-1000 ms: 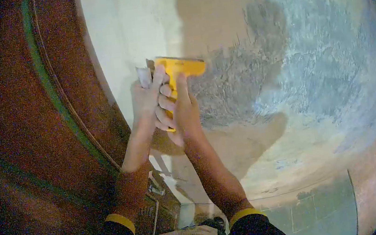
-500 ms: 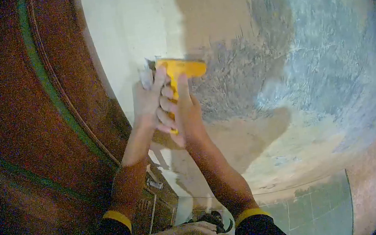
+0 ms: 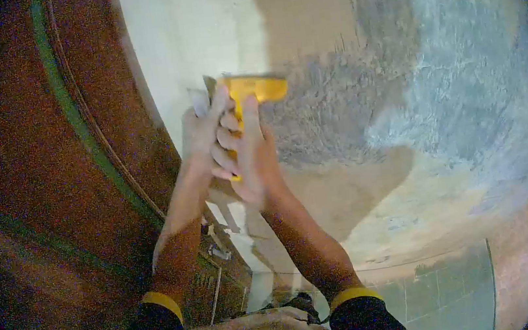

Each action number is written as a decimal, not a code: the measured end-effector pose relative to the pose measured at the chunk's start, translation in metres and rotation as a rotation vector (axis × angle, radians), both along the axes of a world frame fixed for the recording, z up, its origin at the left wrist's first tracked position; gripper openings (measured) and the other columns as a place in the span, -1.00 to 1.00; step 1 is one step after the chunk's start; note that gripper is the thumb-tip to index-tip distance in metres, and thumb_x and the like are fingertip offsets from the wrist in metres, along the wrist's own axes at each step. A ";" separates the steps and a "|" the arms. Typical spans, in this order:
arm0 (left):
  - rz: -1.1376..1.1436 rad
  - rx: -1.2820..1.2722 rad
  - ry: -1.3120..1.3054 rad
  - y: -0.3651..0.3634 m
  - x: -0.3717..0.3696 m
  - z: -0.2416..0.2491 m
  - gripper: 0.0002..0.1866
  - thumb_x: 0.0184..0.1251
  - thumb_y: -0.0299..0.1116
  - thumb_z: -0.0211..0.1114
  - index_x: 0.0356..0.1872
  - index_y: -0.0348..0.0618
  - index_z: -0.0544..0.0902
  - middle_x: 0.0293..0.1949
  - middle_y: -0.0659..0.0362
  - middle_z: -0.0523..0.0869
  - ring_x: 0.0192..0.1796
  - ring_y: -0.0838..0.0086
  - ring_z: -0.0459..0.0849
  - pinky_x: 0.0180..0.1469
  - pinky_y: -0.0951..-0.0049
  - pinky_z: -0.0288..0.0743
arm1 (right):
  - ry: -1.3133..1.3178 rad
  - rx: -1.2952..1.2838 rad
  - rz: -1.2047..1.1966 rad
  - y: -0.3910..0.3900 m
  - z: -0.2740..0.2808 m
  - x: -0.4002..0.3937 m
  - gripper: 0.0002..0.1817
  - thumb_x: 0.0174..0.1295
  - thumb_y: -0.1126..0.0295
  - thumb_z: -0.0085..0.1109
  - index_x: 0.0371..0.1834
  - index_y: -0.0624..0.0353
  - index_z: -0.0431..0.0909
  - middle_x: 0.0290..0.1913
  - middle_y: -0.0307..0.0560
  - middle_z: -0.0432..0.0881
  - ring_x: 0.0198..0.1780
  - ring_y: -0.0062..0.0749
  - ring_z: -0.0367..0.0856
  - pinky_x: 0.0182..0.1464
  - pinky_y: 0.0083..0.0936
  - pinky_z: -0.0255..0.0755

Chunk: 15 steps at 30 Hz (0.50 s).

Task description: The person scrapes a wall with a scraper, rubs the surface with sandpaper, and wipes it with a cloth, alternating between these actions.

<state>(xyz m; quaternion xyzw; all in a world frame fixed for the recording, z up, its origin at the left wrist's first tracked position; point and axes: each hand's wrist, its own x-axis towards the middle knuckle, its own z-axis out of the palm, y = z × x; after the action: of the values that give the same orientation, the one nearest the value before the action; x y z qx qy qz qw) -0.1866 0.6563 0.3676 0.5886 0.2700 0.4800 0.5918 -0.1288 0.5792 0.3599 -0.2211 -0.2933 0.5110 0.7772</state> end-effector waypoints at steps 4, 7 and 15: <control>-0.026 0.037 -0.037 0.005 -0.002 0.010 -0.49 0.35 0.08 0.34 -0.29 -0.29 0.63 -0.51 0.15 0.67 -0.65 0.44 0.63 -0.68 0.45 0.50 | -0.024 0.054 0.052 0.009 0.002 0.007 -0.54 0.54 -0.16 -0.26 -0.40 -0.11 0.31 -0.69 -0.52 0.13 -0.82 -0.72 -0.04 -0.78 -0.68 -0.09; -0.020 -0.044 -0.030 -0.001 -0.008 0.014 -0.50 0.35 0.08 0.35 -0.30 -0.29 0.63 -0.51 0.16 0.67 -0.67 0.46 0.61 -0.69 0.45 0.49 | -0.012 0.071 0.056 0.008 -0.004 -0.001 -0.53 0.53 -0.18 -0.27 -0.40 -0.12 0.31 -0.69 -0.52 0.13 -0.83 -0.72 -0.04 -0.78 -0.67 -0.09; 0.017 -0.036 -0.062 0.007 -0.007 0.017 -0.49 0.33 0.07 0.39 -0.31 -0.30 0.63 -0.53 0.19 0.66 -0.61 0.51 0.59 -0.59 0.48 0.48 | 0.008 0.084 0.084 0.017 0.003 -0.002 -0.54 0.52 -0.20 -0.23 -0.39 -0.13 0.31 -0.69 -0.52 0.12 -0.82 -0.74 -0.04 -0.79 -0.65 -0.11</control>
<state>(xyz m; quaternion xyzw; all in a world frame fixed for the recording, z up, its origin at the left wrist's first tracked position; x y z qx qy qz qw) -0.1937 0.6631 0.3845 0.5604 0.2650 0.4983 0.6061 -0.1310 0.5962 0.3629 -0.1738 -0.3201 0.5312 0.7650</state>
